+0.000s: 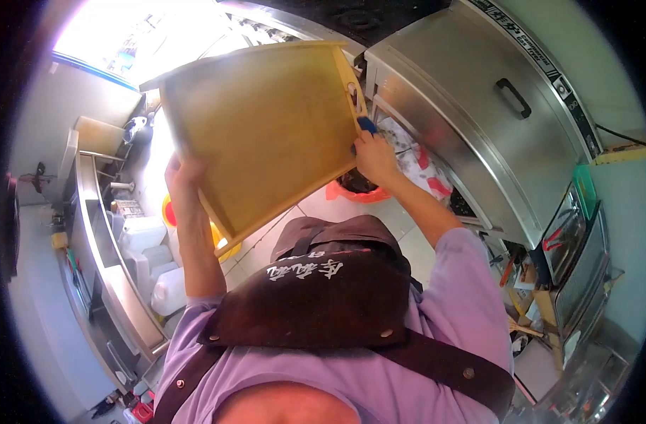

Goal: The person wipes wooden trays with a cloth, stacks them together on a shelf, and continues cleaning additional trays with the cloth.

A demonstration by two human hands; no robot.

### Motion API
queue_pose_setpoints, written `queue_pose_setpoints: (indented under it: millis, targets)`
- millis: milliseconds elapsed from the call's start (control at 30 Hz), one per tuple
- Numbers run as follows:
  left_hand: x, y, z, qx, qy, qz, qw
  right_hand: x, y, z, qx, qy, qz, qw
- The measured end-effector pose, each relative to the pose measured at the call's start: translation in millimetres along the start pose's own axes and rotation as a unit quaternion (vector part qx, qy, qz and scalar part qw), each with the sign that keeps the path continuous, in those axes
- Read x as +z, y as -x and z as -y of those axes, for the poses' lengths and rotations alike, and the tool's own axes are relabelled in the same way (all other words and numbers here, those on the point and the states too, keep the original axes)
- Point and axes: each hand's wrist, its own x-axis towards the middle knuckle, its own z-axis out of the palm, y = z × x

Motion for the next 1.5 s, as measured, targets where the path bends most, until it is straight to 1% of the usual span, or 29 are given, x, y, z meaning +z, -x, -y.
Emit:
queue_pose_setpoints:
  millis: [67, 167, 233, 300, 400, 467, 500, 567, 600, 633, 700, 733, 767, 800, 833, 867, 900, 933, 967, 1000, 1033, 1067, 1133, 1200, 1267, 1333, 1400, 1467, 1500]
  targets:
    - [4, -3, -4, 0.008, 0.009, -0.001, 1.0, 1, 0, 6, 0.037, -0.073, 0.035, 0.996]
    - [7, -8, -4, 0.001, -0.001, -0.003, 1.0, -41, -10, 51, 0.039, -0.26, 0.03, 0.964]
    - [7, -17, 6, -0.014, -0.007, 0.008, 1.0, -62, -20, 100, -0.049, -0.264, -0.162, 0.949]
    - [19, -16, 12, -0.017, 0.017, 0.017, 1.0, -76, -26, 143, -0.147, -0.265, -0.203, 0.931]
    - [29, -13, 15, -0.027, 0.032, 0.023, 0.999, -58, -32, 147, -0.309, -0.157, -0.258, 0.902]
    - [30, -13, 13, -0.033, 0.04, 0.007, 0.999, -42, -38, 117, -0.227, -0.132, -0.256, 0.93]
    - [26, -14, 15, -0.028, 0.037, 0.014, 0.999, -36, -40, 97, -0.187, -0.12, -0.251, 0.942]
    - [13, -14, 19, -0.026, 0.029, 0.027, 0.999, -27, -40, 60, -0.14, -0.103, -0.275, 0.946]
    - [12, -12, 19, -0.018, 0.02, 0.023, 0.999, -19, -32, 44, -0.053, -0.081, -0.204, 0.974]
    - [11, -11, 17, -0.008, 0.011, 0.02, 1.0, -10, -24, 25, 0.033, -0.057, -0.133, 0.989]
    - [8, -11, 10, 0.013, -0.007, 0.006, 1.0, 13, -12, -26, 0.101, -0.108, -0.055, 0.987]
    - [7, -10, 8, 0.023, -0.017, -0.007, 1.0, 6, -7, -39, 0.156, -0.207, -0.043, 0.965]
    - [4, -8, 6, 0.029, -0.027, -0.022, 0.999, -2, 0, -52, 0.209, -0.302, -0.025, 0.93]
    - [-1, -8, 5, 0.039, -0.029, -0.016, 0.999, -2, 5, -78, 0.317, -0.494, 0.022, 0.809]
    - [-4, -10, 4, 0.047, -0.03, -0.007, 0.998, -8, 11, -97, 0.278, -0.626, -0.003, 0.728]
    - [-5, -10, 4, 0.057, -0.029, 0.006, 0.998, -19, 16, -98, 0.343, -0.675, 0.018, 0.653]
    - [-2, -6, 3, 0.056, -0.041, -0.006, 0.998, -13, 25, -108, 0.318, -0.355, 0.091, 0.875]
    - [3, -3, 0, 0.061, -0.051, -0.016, 0.997, -4, 28, -119, 0.243, 0.021, 0.145, 0.959]
    - [5, -3, -4, 0.07, -0.063, -0.027, 0.995, 5, 25, -129, 0.296, -0.111, 0.084, 0.945]
    - [6, -5, -6, 0.076, -0.055, -0.018, 0.995, 5, 16, -132, 0.339, -0.241, 0.021, 0.909]
    - [4, -4, -6, 0.078, -0.049, -0.01, 0.996, 5, 10, -135, 0.373, -0.366, -0.037, 0.852]
    - [3, -2, -4, 0.077, -0.044, 0.0, 0.996, 6, 3, -139, 0.354, -0.352, -0.041, 0.865]
    - [7, -3, -5, 0.048, -0.027, -0.001, 0.998, -12, -27, -117, 0.318, -0.323, -0.058, 0.889]
    - [10, -5, -4, 0.03, -0.021, 0.005, 0.999, -13, -54, -100, 0.285, -0.439, -0.136, 0.841]
    - [9, -4, 3, 0.015, -0.025, 0.014, 0.999, -41, -83, -64, 0.258, -0.395, -0.145, 0.87]
    - [15, 1, 4, -0.007, -0.003, 0.016, 1.0, -79, -102, -3, 0.229, -0.428, -0.156, 0.86]
    - [18, 3, 8, -0.023, 0.012, 0.03, 0.999, -92, -115, 46, 0.061, -0.336, -0.271, 0.9]
    - [22, 6, 11, -0.023, 0.007, 0.045, 0.999, -108, -121, 91, -0.129, -0.262, -0.303, 0.907]
    - [23, 9, 11, -0.023, 0.005, 0.051, 0.998, -106, -120, 106, -0.156, -0.208, -0.301, 0.917]
